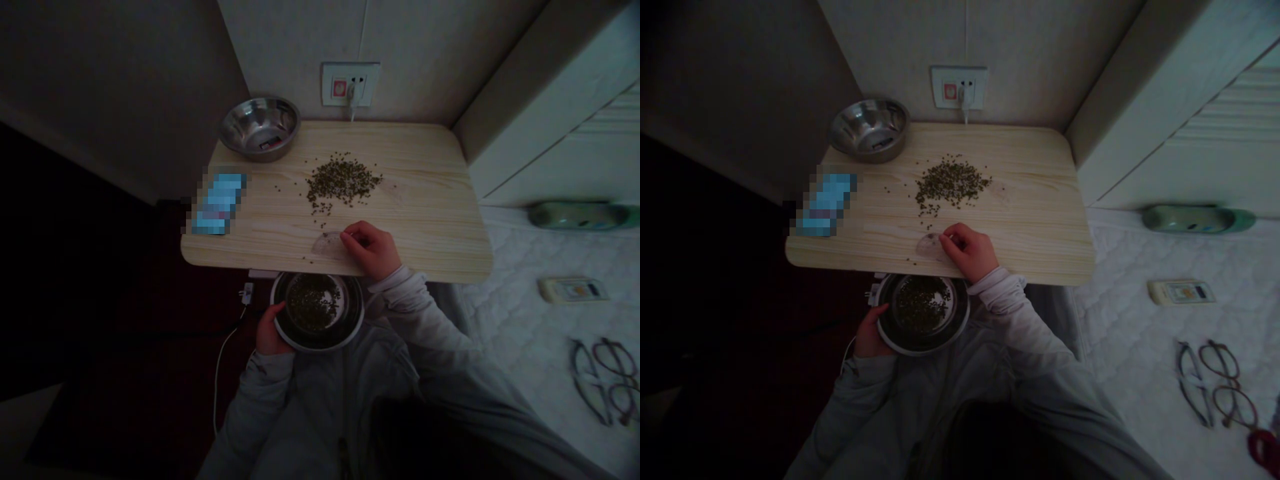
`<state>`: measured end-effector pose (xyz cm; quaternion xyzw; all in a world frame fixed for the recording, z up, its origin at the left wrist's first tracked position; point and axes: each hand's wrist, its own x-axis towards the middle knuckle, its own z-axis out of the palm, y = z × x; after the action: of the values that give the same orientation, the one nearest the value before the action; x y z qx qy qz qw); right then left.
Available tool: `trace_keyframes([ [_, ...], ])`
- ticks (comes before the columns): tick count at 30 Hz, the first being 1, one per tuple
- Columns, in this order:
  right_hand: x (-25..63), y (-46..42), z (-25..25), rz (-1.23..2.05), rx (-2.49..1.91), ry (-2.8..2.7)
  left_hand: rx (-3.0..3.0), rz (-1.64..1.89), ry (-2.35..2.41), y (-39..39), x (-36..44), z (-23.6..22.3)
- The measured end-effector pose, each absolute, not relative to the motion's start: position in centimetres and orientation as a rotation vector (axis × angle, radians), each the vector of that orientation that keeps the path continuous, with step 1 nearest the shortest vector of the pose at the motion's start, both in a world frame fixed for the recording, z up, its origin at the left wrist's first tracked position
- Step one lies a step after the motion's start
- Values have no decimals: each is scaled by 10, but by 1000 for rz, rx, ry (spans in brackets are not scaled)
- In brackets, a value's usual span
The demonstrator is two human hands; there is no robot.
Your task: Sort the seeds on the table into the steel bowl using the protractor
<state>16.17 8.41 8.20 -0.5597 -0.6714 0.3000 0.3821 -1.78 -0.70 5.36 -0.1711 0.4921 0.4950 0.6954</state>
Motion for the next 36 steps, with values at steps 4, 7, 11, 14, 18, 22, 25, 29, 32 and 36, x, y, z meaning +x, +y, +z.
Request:
trace_keyframes([
  [4,160,84,81,810,-1375,-1801,-365,1091,1127,-7,-18,53],
  [7,159,85,79,796,-1345,-1866,-375,1103,1141,-7,-19,53],
  [11,158,86,80,760,-1355,-1942,-396,1115,1115,-6,-19,55],
  [14,158,87,83,723,-1335,-2018,-401,1122,1109,-5,-18,57],
  [18,159,86,85,750,-1249,-2072,-382,1127,1118,-5,-19,57],
  [22,161,84,85,972,-1263,-1832,-377,1140,1103,-7,-21,54],
  [25,164,87,82,991,-1337,-1430,-386,1126,1079,-9,-22,52],
  [29,172,90,79,897,-1363,-1070,-386,1108,1076,-11,-22,53],
  [32,175,85,80,862,-1410,-1002,-410,1091,1080,-9,-21,54],
  [36,165,65,84,888,-1516,-1124,-438,1094,1063,-7,-21,54],
])
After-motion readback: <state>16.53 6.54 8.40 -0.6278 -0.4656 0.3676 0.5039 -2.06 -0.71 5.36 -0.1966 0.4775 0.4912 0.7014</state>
